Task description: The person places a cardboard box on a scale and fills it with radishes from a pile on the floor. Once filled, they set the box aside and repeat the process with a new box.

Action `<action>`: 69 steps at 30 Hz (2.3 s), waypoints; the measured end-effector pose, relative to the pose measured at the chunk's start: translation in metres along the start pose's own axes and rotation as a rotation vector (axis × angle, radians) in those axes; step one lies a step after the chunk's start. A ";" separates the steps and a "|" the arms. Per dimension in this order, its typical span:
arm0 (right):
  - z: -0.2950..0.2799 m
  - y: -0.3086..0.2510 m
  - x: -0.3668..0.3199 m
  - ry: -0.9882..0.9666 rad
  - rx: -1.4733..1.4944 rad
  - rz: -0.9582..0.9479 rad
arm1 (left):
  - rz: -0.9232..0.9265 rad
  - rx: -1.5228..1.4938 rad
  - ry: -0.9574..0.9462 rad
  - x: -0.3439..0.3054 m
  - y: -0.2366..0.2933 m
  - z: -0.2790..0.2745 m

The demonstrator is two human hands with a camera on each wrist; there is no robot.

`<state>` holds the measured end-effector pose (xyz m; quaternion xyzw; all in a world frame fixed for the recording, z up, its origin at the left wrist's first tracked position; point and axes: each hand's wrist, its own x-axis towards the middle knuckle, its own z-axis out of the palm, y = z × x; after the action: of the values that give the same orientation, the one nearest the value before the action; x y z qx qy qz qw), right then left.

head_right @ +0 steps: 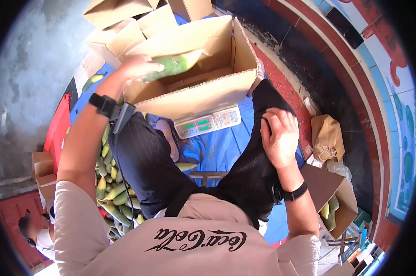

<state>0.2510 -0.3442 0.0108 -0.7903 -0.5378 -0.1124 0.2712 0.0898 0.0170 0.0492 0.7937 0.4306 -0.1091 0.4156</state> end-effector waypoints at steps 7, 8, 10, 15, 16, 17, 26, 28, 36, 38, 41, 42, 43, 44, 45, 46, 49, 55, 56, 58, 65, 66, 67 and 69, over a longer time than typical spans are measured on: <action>-0.002 -0.001 0.005 -0.020 0.005 0.038 | -0.013 -0.141 -0.194 0.037 0.006 0.041; -0.002 -0.001 0.005 -0.024 0.008 0.044 | -0.018 -0.146 -0.192 0.038 0.009 0.043; -0.002 -0.002 0.006 -0.034 0.014 0.042 | -0.029 -0.074 -0.117 0.042 0.005 0.043; 0.002 -0.004 0.005 -0.043 -0.029 0.014 | 0.310 -0.071 0.081 -0.024 -0.008 0.000; 0.004 -0.003 0.004 -0.045 -0.039 0.006 | 0.309 -0.224 0.183 -0.051 -0.013 -0.006; 0.005 -0.004 0.003 -0.052 -0.046 0.014 | 0.331 -0.218 0.224 -0.073 -0.027 -0.016; 0.012 -0.007 0.002 -0.104 -0.085 -0.013 | -0.290 -0.311 0.423 -0.237 -0.291 0.042; 0.012 -0.007 0.003 -0.119 -0.108 -0.026 | -0.494 -0.172 0.296 -0.260 -0.355 0.092; 0.019 -0.016 0.008 -0.158 -0.193 -0.062 | -0.672 0.014 0.152 -0.275 -0.427 0.221; 0.019 -0.018 0.008 -0.162 -0.201 -0.068 | -0.616 0.031 0.229 -0.263 -0.410 0.212; 0.018 -0.016 0.007 -0.159 -0.208 -0.067 | -0.625 0.368 0.276 -0.250 -0.392 0.179; 0.018 -0.015 0.006 -0.162 -0.205 -0.066 | -0.616 0.372 0.275 -0.251 -0.391 0.171; 0.018 -0.015 0.006 -0.163 -0.206 -0.061 | -0.651 0.467 0.295 -0.252 -0.388 0.163; 0.017 -0.016 0.007 -0.161 -0.210 -0.053 | -0.685 0.563 0.313 -0.252 -0.388 0.156; 0.018 -0.016 0.007 -0.152 -0.208 -0.060 | -0.677 0.569 0.311 -0.251 -0.398 0.152; 0.018 -0.017 0.006 -0.141 -0.205 -0.067 | -0.717 0.546 0.288 -0.250 -0.413 0.151; 0.019 -0.015 0.006 -0.148 -0.194 -0.061 | -0.816 0.443 0.197 -0.241 -0.434 0.144; 0.020 -0.019 0.011 -0.167 -0.191 -0.063 | -0.755 0.309 -0.133 -0.232 -0.445 0.174; 0.020 -0.020 0.012 -0.181 -0.201 -0.053 | -0.749 0.312 -0.153 -0.229 -0.435 0.184; 0.020 -0.021 0.013 -0.179 -0.179 -0.052 | -0.648 0.312 -0.260 -0.223 -0.423 0.203; 0.019 -0.016 0.013 -0.153 -0.115 -0.072 | -0.414 -0.017 -0.345 -0.272 -0.451 0.299; 0.019 -0.015 0.011 -0.151 -0.116 -0.072 | -0.407 -0.045 -0.351 -0.277 -0.447 0.305; 0.019 -0.016 0.011 -0.147 -0.123 -0.068 | -0.406 -0.073 -0.353 -0.285 -0.444 0.308; 0.020 -0.017 0.010 -0.138 -0.122 -0.061 | -0.413 -0.130 -0.343 -0.289 -0.444 0.310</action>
<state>0.2370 -0.3205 0.0041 -0.7944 -0.5714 -0.0985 0.1810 -0.3714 -0.2619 -0.2445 0.6306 0.5130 -0.2963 0.5014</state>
